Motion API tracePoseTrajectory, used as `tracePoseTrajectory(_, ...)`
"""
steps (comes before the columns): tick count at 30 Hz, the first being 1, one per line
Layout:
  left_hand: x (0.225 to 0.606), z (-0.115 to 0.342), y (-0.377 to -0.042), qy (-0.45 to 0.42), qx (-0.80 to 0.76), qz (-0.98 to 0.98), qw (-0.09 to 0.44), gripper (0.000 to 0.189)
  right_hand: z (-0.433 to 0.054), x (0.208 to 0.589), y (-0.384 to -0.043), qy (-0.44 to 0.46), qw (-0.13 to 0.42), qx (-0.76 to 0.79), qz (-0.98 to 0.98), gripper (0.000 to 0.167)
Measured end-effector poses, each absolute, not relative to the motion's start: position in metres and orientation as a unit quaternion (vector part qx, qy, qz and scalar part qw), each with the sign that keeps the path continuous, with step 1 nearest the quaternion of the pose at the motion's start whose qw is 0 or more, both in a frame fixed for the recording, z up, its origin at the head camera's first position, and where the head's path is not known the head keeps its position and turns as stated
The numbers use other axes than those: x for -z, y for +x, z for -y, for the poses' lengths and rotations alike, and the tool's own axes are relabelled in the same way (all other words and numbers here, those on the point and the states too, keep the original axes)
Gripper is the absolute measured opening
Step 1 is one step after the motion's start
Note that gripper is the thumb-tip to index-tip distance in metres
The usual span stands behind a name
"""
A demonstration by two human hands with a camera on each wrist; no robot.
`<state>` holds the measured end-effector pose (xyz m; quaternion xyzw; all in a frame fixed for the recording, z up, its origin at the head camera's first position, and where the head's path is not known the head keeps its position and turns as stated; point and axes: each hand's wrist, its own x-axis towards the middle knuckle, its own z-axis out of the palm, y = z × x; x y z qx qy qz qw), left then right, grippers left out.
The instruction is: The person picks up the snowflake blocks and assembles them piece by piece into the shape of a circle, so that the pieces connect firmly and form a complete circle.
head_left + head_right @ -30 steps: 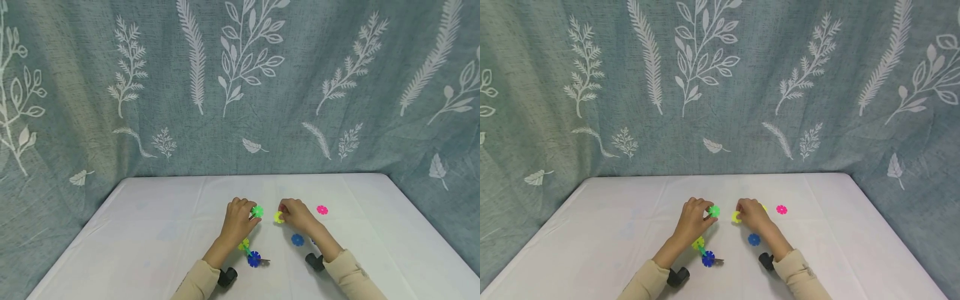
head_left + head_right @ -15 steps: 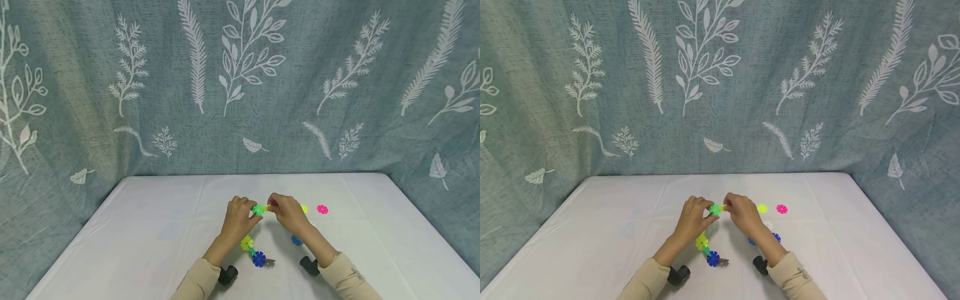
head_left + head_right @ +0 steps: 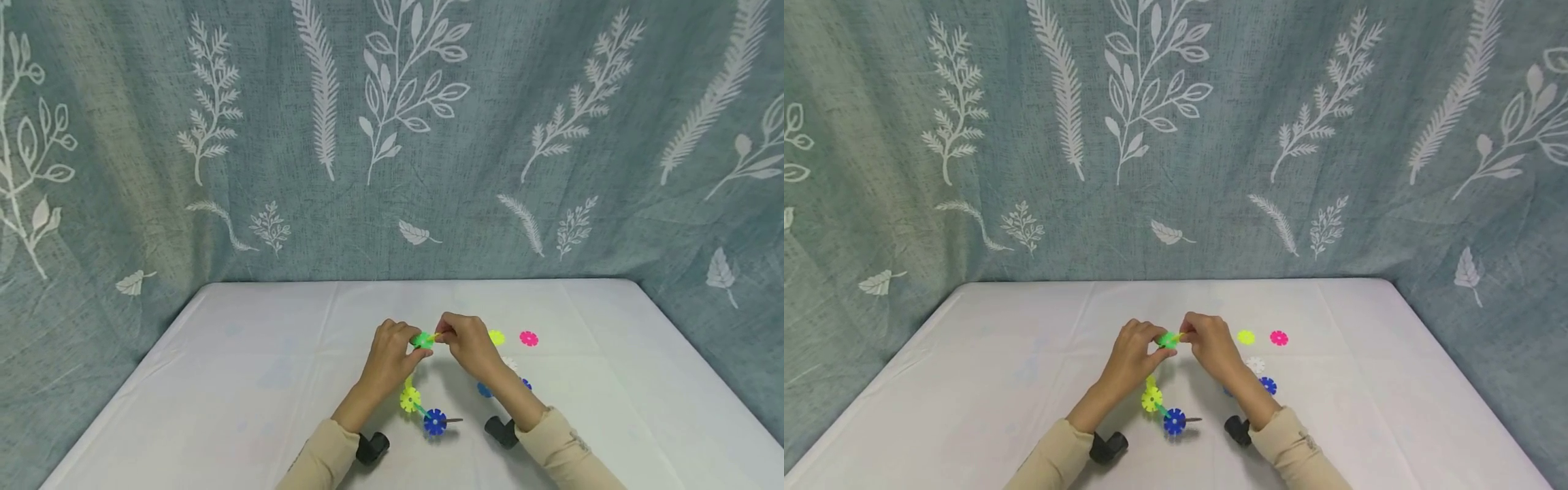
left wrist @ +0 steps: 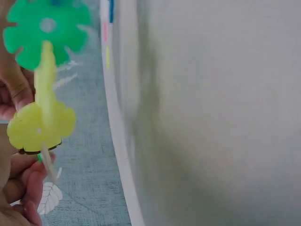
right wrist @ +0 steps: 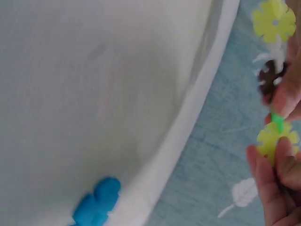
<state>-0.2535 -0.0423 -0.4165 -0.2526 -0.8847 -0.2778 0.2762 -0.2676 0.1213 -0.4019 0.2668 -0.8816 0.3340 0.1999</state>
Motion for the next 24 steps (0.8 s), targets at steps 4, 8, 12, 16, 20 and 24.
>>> tracePoseTrajectory(4, 0.416, 0.04, -0.253, -0.236, 0.284, 0.889, 0.27, 0.025, -0.12, 0.402, -0.266, 0.277, 0.206, -0.317, 0.883, 0.015)
tracePoseTrajectory(8, 0.414, 0.039, -0.252, -0.205, 0.271, 0.905, 0.255, 0.028, -0.119, 0.4, -0.267, 0.302, 0.207, -0.284, 0.886, 0.013)
tracePoseTrajectory(12, 0.41, 0.039, -0.251, -0.183, 0.226, 0.921, 0.26, 0.037, -0.12, 0.399, -0.27, 0.328, 0.199, -0.28, 0.88, 0.014)
tracePoseTrajectory(16, 0.406, 0.039, -0.25, -0.169, 0.186, 0.924, 0.287, 0.041, -0.122, 0.401, -0.274, 0.333, 0.18, -0.291, 0.879, 0.016)
tracePoseTrajectory(20, 0.405, 0.036, -0.251, -0.192, 0.198, 0.912, 0.303, 0.03, -0.122, 0.403, -0.275, 0.328, 0.161, -0.304, 0.88, 0.017)
tracePoseTrajectory(24, 0.406, 0.034, -0.253, -0.216, 0.208, 0.906, 0.297, 0.015, -0.12, 0.405, -0.274, 0.331, 0.158, -0.317, 0.875, 0.02)
